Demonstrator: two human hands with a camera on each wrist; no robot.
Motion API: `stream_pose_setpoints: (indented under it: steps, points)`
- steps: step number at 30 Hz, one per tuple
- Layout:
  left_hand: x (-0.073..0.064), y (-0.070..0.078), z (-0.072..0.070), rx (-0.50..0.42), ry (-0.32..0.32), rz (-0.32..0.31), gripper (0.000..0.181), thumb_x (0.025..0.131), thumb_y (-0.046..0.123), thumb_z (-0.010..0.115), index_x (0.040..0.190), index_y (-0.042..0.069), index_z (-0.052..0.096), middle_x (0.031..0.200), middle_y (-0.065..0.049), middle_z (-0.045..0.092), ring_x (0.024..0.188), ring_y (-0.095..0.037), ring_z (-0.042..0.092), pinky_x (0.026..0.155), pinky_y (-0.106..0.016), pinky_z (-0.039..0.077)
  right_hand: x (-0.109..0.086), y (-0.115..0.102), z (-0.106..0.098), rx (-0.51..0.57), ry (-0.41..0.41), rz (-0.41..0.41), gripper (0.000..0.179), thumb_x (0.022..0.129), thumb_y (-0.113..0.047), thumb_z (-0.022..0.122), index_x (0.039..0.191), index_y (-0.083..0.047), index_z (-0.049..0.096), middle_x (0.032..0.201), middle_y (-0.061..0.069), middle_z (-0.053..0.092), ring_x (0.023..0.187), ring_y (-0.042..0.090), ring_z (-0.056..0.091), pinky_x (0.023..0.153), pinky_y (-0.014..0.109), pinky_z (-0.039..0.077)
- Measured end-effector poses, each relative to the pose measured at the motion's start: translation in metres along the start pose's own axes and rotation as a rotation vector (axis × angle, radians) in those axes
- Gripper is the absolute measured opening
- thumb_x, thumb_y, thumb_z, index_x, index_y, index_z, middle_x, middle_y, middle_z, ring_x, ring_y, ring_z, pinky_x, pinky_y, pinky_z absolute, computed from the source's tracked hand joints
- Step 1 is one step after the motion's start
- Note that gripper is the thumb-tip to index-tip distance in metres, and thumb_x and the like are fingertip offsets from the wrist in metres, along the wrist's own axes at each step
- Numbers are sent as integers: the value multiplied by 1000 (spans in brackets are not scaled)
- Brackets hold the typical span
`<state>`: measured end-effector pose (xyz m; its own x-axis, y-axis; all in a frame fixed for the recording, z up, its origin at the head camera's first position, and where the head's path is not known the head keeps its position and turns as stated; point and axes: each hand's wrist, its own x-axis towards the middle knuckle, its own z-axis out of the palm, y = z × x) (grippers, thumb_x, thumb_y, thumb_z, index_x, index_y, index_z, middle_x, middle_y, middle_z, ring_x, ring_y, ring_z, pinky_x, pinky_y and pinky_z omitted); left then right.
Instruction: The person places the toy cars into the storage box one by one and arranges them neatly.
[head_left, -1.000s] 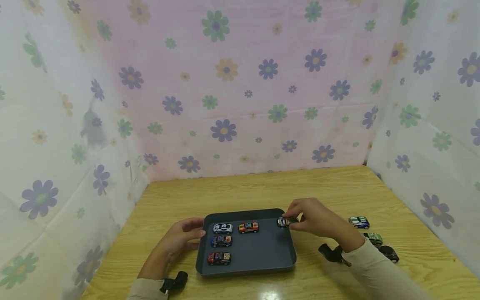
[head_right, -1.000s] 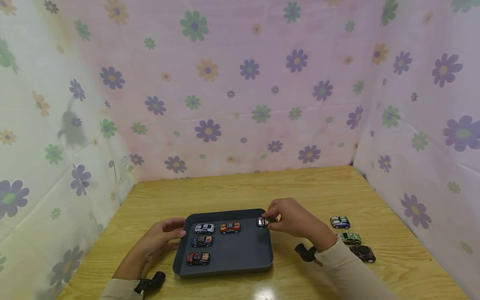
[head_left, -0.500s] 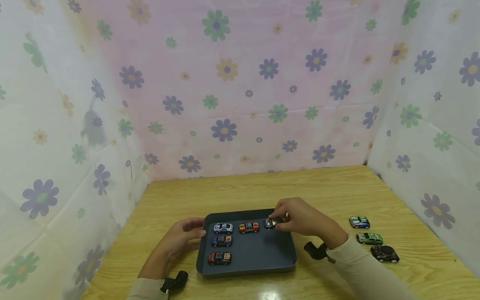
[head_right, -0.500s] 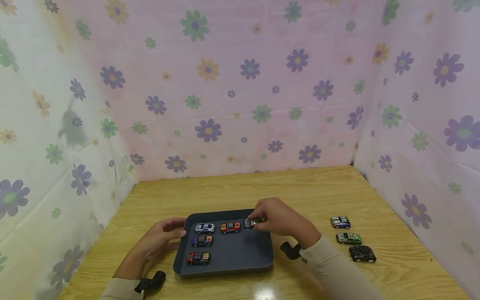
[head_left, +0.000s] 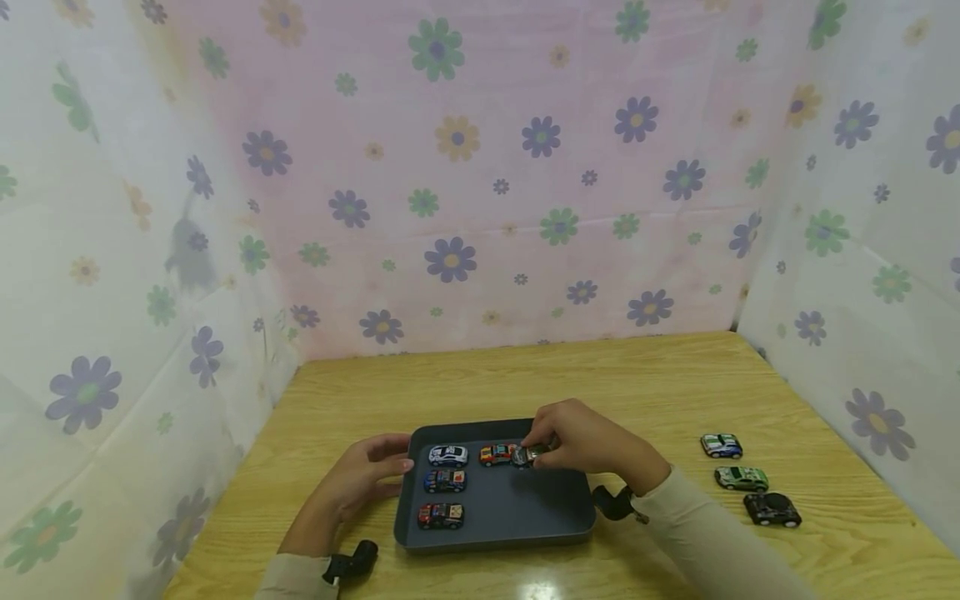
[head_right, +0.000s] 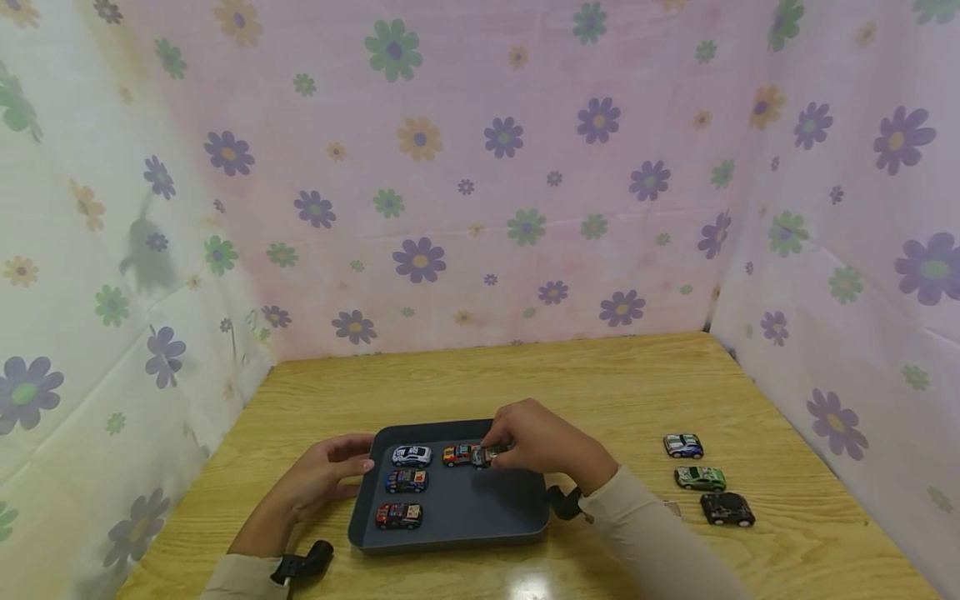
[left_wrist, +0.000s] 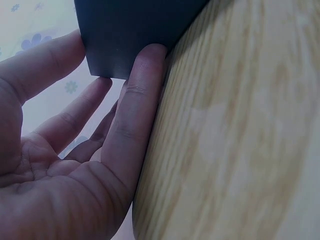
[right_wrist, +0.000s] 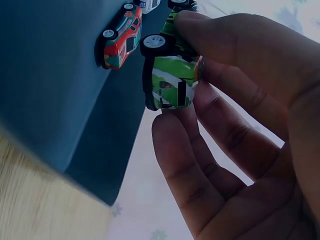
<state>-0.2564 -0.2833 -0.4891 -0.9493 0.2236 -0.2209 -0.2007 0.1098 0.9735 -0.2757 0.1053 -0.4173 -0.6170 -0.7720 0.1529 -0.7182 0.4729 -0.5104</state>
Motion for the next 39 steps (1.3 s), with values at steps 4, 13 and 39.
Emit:
stream_pose_setpoints:
  steps: [4,13,39]
  points:
    - [0,0,0,3,-3,3,59,95,13,75,148,0,51,150,-23,52,119,-28,66,96,-47,62,5,-2,3,-1,-3,-6,25,90,-13,81,115,-13,80,96,-2,70,70,0,52,59,18,48]
    - [0,-1,0,-4,0,0,59,95,12,75,148,0,51,151,-22,52,120,-28,66,96,-47,61,16,-4,12,3,-5,4,25,89,-13,82,114,-14,81,96,-5,71,74,-1,55,61,19,50]
    - [0,-2,-1,7,0,-1,60,95,15,76,148,1,52,150,-22,52,120,-27,66,95,-46,62,35,-4,39,-15,-52,70,26,82,-25,89,107,-20,83,100,-12,74,85,-3,64,72,17,55]
